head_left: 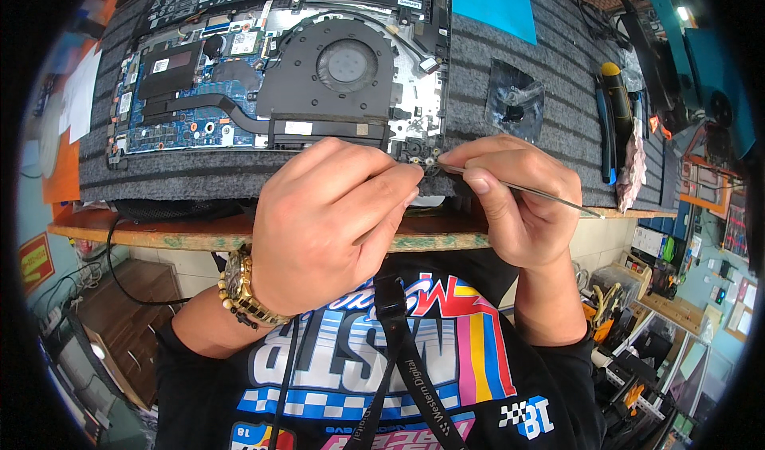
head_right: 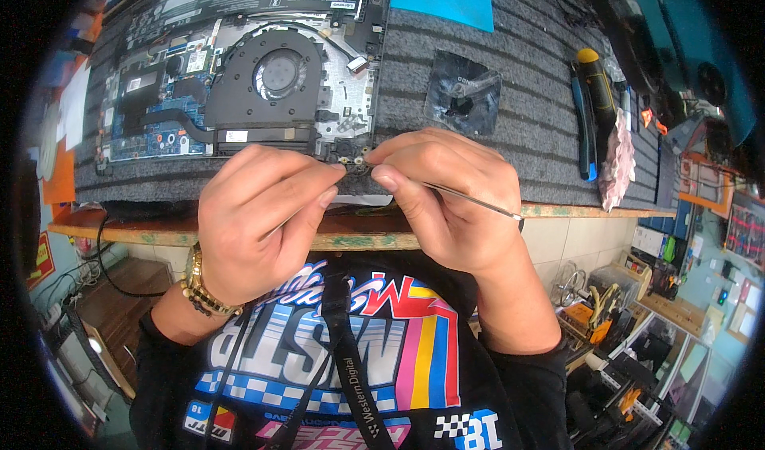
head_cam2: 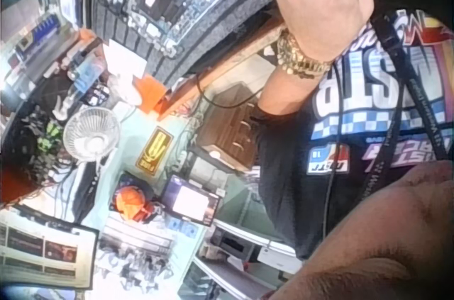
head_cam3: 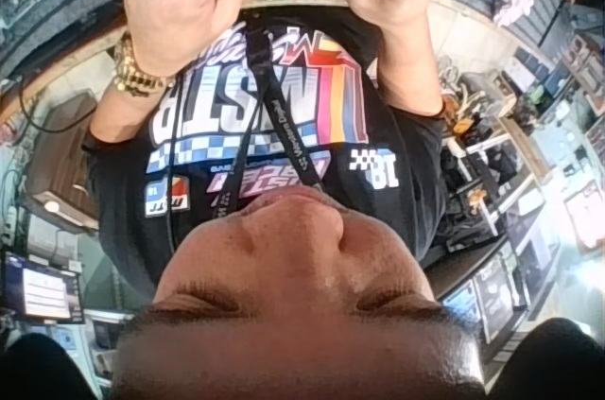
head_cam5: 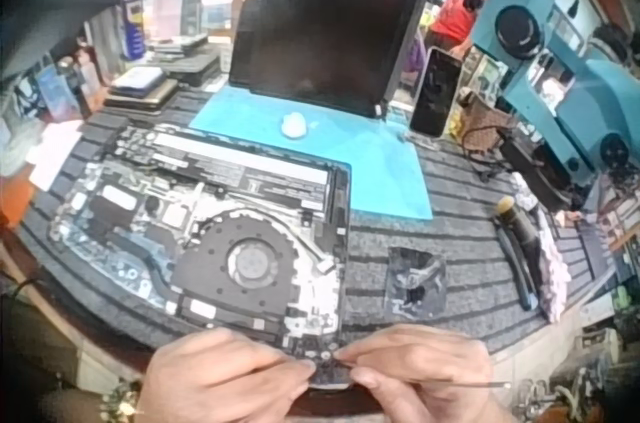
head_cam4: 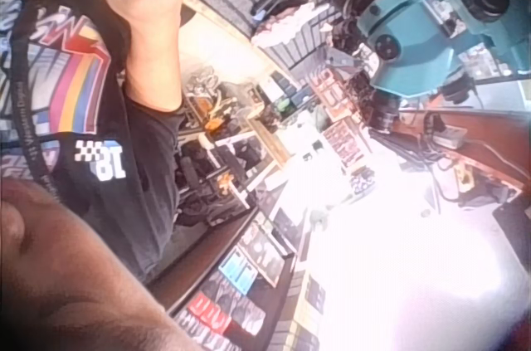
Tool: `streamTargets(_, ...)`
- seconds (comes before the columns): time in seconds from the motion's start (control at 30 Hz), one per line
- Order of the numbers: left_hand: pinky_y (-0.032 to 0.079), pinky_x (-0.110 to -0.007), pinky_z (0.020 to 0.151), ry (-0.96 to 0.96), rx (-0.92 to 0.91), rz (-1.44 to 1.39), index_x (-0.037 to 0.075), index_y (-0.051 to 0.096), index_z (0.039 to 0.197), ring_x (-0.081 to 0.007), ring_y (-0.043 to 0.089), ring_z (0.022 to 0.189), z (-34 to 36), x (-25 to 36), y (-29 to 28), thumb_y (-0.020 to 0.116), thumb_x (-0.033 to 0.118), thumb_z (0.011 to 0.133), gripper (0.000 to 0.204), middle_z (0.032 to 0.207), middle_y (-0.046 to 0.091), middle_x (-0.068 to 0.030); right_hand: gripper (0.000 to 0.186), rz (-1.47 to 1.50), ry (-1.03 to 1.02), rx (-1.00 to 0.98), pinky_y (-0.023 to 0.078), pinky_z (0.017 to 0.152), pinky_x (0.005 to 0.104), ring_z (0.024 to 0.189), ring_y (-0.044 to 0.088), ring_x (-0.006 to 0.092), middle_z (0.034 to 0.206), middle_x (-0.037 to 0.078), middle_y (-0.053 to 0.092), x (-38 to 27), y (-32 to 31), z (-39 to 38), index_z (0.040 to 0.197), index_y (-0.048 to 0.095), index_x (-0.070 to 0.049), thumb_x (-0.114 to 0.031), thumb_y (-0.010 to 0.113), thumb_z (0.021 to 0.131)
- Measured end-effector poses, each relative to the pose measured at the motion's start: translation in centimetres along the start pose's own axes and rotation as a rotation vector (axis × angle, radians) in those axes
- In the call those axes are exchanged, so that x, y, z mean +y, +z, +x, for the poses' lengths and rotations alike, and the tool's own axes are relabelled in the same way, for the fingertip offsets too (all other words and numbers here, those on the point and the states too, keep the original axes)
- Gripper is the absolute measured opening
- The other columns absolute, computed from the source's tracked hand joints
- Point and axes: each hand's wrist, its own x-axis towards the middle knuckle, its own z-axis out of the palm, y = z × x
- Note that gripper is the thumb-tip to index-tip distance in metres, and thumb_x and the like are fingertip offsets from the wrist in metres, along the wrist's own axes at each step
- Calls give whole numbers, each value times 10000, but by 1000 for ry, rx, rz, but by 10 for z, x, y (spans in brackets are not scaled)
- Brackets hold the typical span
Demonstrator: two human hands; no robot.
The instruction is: The person works on the internal components of an open laptop, using tweezers to handle small wires and connectors near a fan. The person later uses a pair of pliers on a small part and continues working on the laptop's circuitry.
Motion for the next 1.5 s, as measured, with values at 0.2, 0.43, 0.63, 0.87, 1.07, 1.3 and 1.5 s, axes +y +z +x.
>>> streamTargets(0.2,609,-405,777,5,3,2,53,845,1136,-293,733,874,0,0,0,919,29,897,252,1016,762,-74,87,-13,1,-15,644,737,390,812,832,325,986,182,863,-1,-1,1,976,790,-1,29,870,986)
streamTargets(0.43,609,-408,778,5,8,-1,53,846,1137,-295,736,876,-1,0,1,914,32,903,245,1018,762,-76,98,-34,-15,-12,638,730,391,808,827,331,988,177,861,-2,0,2,966,780,-9,23,871,986)
streamTargets(0.63,609,-409,777,0,5,-2,54,851,1130,-295,737,876,0,0,0,914,35,903,236,1015,762,-75,93,-48,-3,-8,642,740,388,821,836,328,990,181,863,-2,-1,1,976,788,-2,40,871,985)
streamTargets(0.87,599,-423,773,-28,-1,-32,29,884,1151,-326,766,869,0,2,-1,896,-24,901,256,1033,833,-115,74,38,11,16,653,765,380,838,845,315,993,188,868,1,0,-1,987,804,21,59,868,988)
streamTargets(1.07,612,-409,779,5,7,-2,48,845,1132,-294,740,881,0,0,0,912,31,901,241,1018,769,-73,75,1,5,-5,652,761,379,842,847,318,990,192,867,0,-1,0,979,804,22,59,869,986)
streamTargets(1.3,612,-409,773,6,7,-3,48,844,1128,-296,738,872,0,0,1,910,31,904,234,1015,770,-77,64,14,47,23,665,784,371,862,855,308,993,194,869,1,1,-2,997,812,31,69,864,991)
streamTargets(1.5,610,-410,766,7,10,-4,48,846,1124,-295,737,867,1,-1,1,910,32,903,231,1008,768,-79,65,48,42,29,665,781,370,863,856,304,986,197,868,1,1,-3,991,814,32,68,868,989)
